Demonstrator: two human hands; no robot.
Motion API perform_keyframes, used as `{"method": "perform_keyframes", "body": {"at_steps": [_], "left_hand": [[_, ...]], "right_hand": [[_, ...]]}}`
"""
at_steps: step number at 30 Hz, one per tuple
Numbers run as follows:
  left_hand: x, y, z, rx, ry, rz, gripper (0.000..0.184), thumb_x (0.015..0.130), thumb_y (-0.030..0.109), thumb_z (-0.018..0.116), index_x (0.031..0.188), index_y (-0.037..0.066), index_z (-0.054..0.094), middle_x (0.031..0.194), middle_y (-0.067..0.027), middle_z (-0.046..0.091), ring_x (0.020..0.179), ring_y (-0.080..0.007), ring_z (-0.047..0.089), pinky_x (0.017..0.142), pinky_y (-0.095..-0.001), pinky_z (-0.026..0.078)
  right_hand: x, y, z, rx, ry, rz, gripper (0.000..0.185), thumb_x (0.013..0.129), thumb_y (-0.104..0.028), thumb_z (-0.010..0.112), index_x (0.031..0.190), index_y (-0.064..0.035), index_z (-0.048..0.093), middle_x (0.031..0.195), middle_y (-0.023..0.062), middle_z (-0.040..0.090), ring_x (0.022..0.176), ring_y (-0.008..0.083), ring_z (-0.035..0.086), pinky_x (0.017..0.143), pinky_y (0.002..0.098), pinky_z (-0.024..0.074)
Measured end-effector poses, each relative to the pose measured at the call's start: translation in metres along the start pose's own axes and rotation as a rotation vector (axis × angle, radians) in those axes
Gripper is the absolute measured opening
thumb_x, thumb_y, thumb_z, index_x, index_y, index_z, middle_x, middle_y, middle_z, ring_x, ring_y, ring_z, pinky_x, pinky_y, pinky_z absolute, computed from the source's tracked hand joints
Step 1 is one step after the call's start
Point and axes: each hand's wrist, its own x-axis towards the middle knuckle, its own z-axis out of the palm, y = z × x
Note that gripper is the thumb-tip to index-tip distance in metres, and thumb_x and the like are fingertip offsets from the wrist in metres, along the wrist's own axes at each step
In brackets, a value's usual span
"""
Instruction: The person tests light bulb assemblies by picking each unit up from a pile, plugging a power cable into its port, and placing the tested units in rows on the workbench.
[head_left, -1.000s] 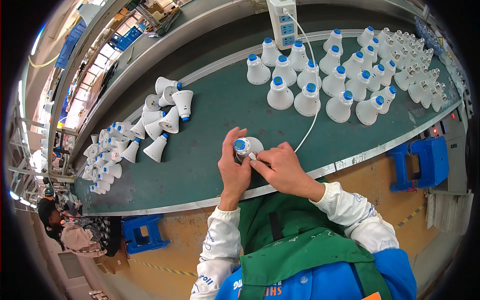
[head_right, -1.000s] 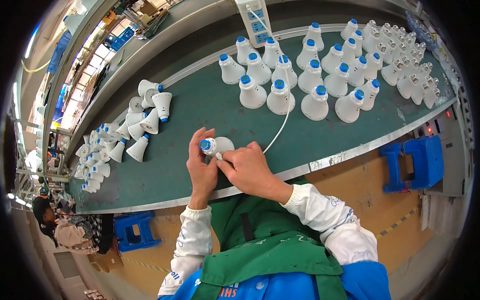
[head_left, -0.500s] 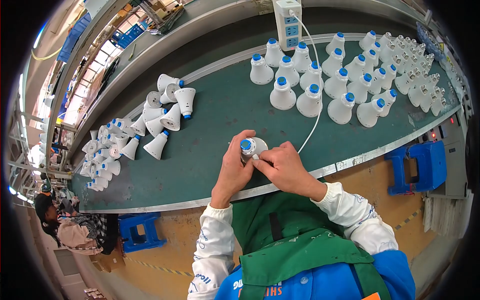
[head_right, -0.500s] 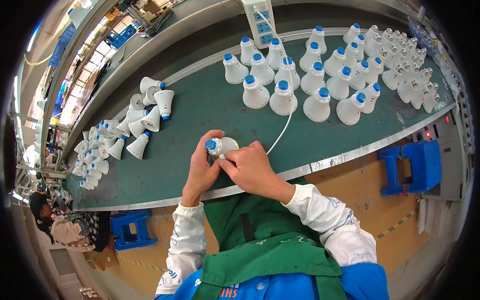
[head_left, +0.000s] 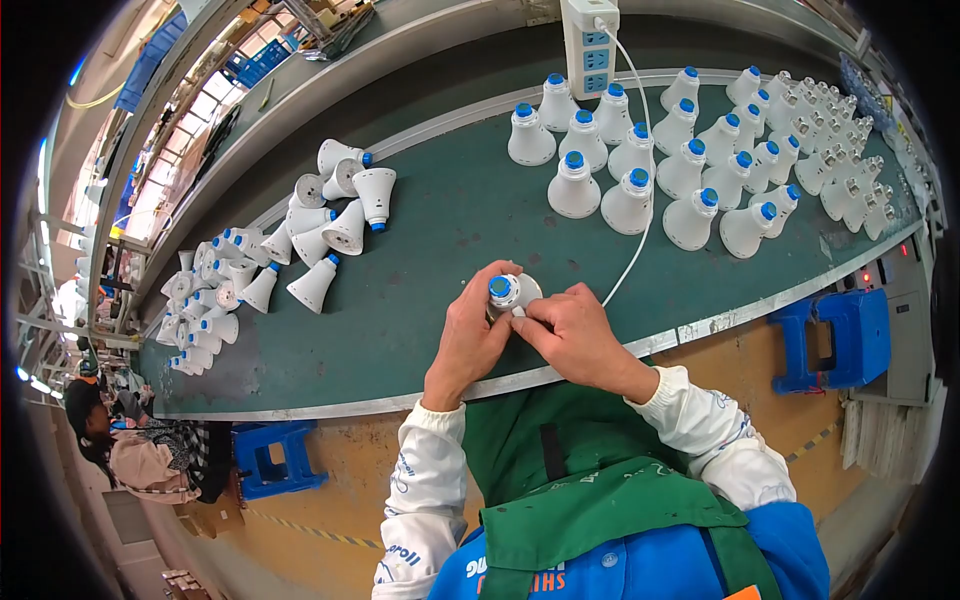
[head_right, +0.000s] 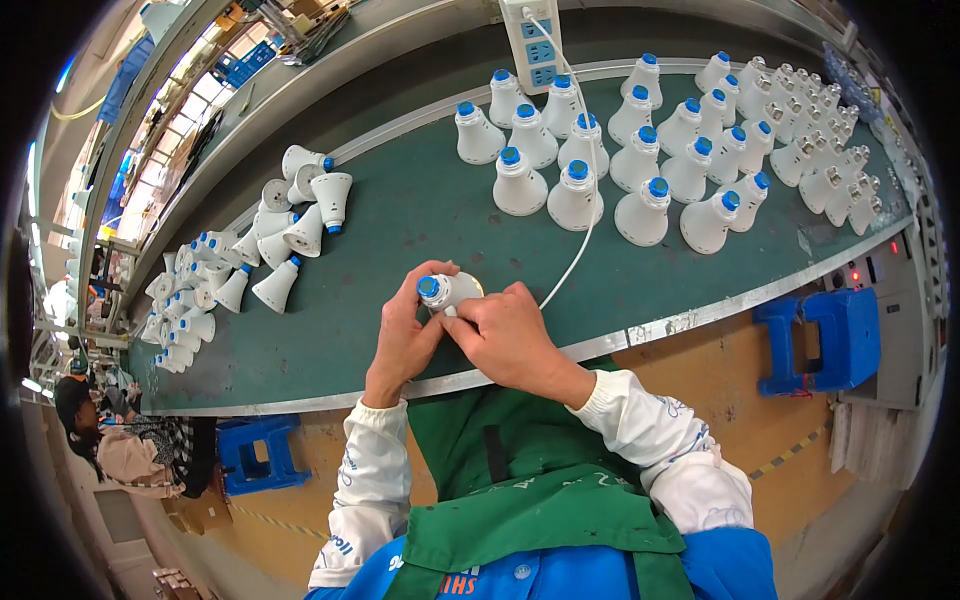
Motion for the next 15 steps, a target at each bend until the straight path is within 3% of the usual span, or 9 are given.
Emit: {"method": "perform_keyframes", "body": {"at_steps": [2, 6, 15], "left_hand": [[0.0, 0.0, 0.0, 0.007, 0.002, 0.014, 0.046, 0.073, -0.01, 0.052, 0.116, 0.005, 0.05, 0.109, -0.0123, 0.059, 0.097, -0.0298, 0.059, 0.079, -0.035, 0.047], [0.0, 0.007, -0.001, 0.011, -0.023, -0.018, 0.046, 0.073, -0.008, 0.055, 0.117, 0.005, 0.049, 0.109, -0.0124, 0.058, 0.096, -0.0299, 0.058, 0.078, -0.0354, 0.048], [-0.001, 0.012, 0.0, 0.036, -0.042, -0.064, 0.044, 0.077, 0.0, 0.062, 0.117, 0.007, 0.048, 0.109, -0.0115, 0.058, 0.094, -0.0274, 0.058, 0.077, -0.035, 0.048]], "right_hand": [[-0.001, 0.001, 0.001, 0.026, 0.038, -0.024, 0.027, 0.083, -0.022, 0.057, 0.062, -0.0039, 0.06, 0.056, 0.0115, 0.056, 0.054, 0.0305, 0.053, 0.061, 0.0383, 0.0344], [-0.007, 0.002, 0.0, 0.058, 0.096, -0.041, 0.028, 0.082, -0.02, 0.058, 0.059, -0.0033, 0.056, 0.054, 0.0114, 0.054, 0.053, 0.0316, 0.052, 0.06, 0.0388, 0.0338], [-0.049, 0.013, -0.023, -0.097, 0.141, -0.135, 0.025, 0.079, -0.014, 0.061, 0.058, -0.0059, 0.05, 0.055, 0.0084, 0.051, 0.055, 0.0267, 0.051, 0.057, 0.0379, 0.0321]]}}
